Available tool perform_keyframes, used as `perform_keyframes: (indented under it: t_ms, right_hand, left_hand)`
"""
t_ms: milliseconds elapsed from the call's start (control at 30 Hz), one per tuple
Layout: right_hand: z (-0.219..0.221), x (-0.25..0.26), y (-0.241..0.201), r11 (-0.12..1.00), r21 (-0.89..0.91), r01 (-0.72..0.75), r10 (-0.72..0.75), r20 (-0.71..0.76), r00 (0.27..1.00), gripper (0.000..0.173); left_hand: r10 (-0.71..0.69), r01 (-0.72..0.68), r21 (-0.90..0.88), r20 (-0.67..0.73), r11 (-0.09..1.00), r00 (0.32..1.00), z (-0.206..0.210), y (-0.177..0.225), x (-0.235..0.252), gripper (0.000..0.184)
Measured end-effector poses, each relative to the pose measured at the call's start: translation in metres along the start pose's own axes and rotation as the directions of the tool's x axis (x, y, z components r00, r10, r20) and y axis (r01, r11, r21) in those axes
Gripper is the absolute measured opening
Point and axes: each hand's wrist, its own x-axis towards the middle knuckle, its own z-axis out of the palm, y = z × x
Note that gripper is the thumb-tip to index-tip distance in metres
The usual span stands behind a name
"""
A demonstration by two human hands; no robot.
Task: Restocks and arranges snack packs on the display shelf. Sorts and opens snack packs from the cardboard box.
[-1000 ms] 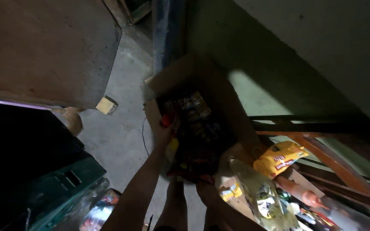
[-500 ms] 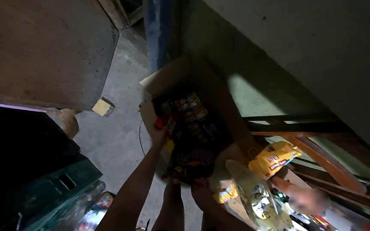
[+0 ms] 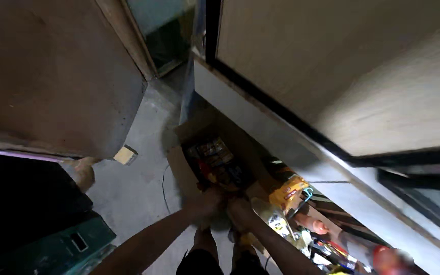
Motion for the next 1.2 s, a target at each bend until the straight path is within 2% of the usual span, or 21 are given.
perform_keyframes:
  t_ms: [67, 133, 200, 267, 367, 433, 467, 567, 633, 700, 767, 833, 867, 900, 1000, 1100, 1200]
  right_hand:
    - [-0.008, -0.026, -0.012, 0.999, -0.008, 0.049, -0.049, -0.072, 0.996, 0.03]
    - [-0.016, -0.056, -0.02, 0.996, -0.015, 0.09, -0.092, -0.127, 0.988, 0.029]
    - [-0.011, -0.087, -0.02, 0.981, -0.065, 0.182, -0.193, -0.279, 0.941, 0.022]
    - [0.003, -0.111, -0.017, 0.945, -0.166, 0.282, -0.328, -0.492, 0.807, 0.012]
    - [0.012, -0.136, -0.017, 0.909, -0.286, 0.302, -0.416, -0.651, 0.636, 0.013]
    - [0.017, -0.144, -0.011, 0.884, -0.403, 0.236, -0.467, -0.766, 0.442, 0.014]
    - [0.018, -0.149, -0.008, 0.884, -0.424, 0.198, -0.468, -0.802, 0.371, 0.015]
    - [0.01, -0.167, 0.001, 0.894, -0.436, 0.103, -0.448, -0.865, 0.226, 0.011]
    - [0.005, -0.179, 0.011, 0.894, -0.433, 0.116, -0.446, -0.885, 0.132, 0.007]
    - [0.001, -0.197, 0.016, 0.909, -0.373, 0.186, -0.396, -0.912, 0.106, 0.01]
    - [-0.007, -0.218, 0.015, 0.947, -0.234, 0.218, -0.262, -0.959, 0.108, 0.031]
    - [-0.024, -0.235, 0.01, 0.978, -0.093, 0.187, -0.13, -0.973, 0.193, 0.056]
    - [-0.033, -0.239, 0.01, 0.985, -0.06, 0.161, -0.1, -0.964, 0.247, 0.058]
    - [-0.041, -0.242, 0.01, 0.989, -0.041, 0.144, -0.084, -0.949, 0.303, 0.052]
    - [-0.058, -0.246, 0.013, 0.987, -0.056, 0.148, -0.105, -0.931, 0.35, 0.025]
    - [-0.071, -0.255, 0.017, 0.974, -0.022, 0.227, -0.117, -0.904, 0.412, 0.021]
    - [-0.078, -0.257, 0.035, 0.92, -0.014, 0.391, -0.186, -0.895, 0.406, 0.019]
  left_hand:
    - [0.02, -0.02, 0.005, 0.018, 1.0, 1.0, 0.006, 0.014, -0.012, 0.04]
    - [0.044, -0.045, -0.053, -0.022, 0.998, 0.999, -0.004, 0.034, -0.025, 0.034]
    - [0.079, -0.081, -0.069, -0.027, 0.994, 0.996, -0.014, 0.054, -0.034, 0.037]
    - [0.131, -0.133, -0.052, -0.034, 0.99, 0.991, -0.015, 0.068, -0.04, 0.038]
    - [0.224, -0.228, -0.011, -0.141, 0.974, 0.964, -0.02, 0.088, -0.046, 0.039]
    - [0.277, -0.272, 0.051, -0.199, 0.961, 0.94, -0.025, 0.107, -0.049, 0.033]
    - [0.3, -0.287, 0.09, -0.223, 0.954, 0.928, -0.026, 0.118, -0.05, 0.031]
    - [0.325, -0.296, 0.137, -0.323, 0.945, 0.889, -0.036, 0.151, -0.05, 0.03]
    - [0.421, -0.373, 0.196, -0.42, 0.907, 0.803, -0.04, 0.168, -0.048, 0.025]
    - [0.522, -0.451, 0.264, -0.449, 0.853, 0.725, -0.043, 0.183, -0.049, 0.021]
    - [0.599, -0.5, 0.33, -0.426, 0.801, 0.679, -0.051, 0.195, -0.048, 0.019]
    - [0.653, -0.531, 0.384, -0.374, 0.755, 0.658, -0.063, 0.206, -0.047, 0.019]
    - [0.671, -0.541, 0.404, -0.347, 0.737, 0.655, -0.069, 0.211, -0.048, 0.02]
    - [0.7, -0.554, 0.438, -0.329, 0.708, 0.634, -0.073, 0.215, -0.047, 0.02]
    - [0.786, -0.581, 0.545, -0.292, 0.605, 0.545, -0.088, 0.219, -0.041, 0.019]
    - [0.804, -0.577, 0.576, -0.284, 0.579, 0.523, -0.1, 0.216, -0.04, 0.019]
    - [0.806, -0.596, 0.552, -0.299, 0.583, 0.511, -0.103, 0.214, -0.042, 0.019]
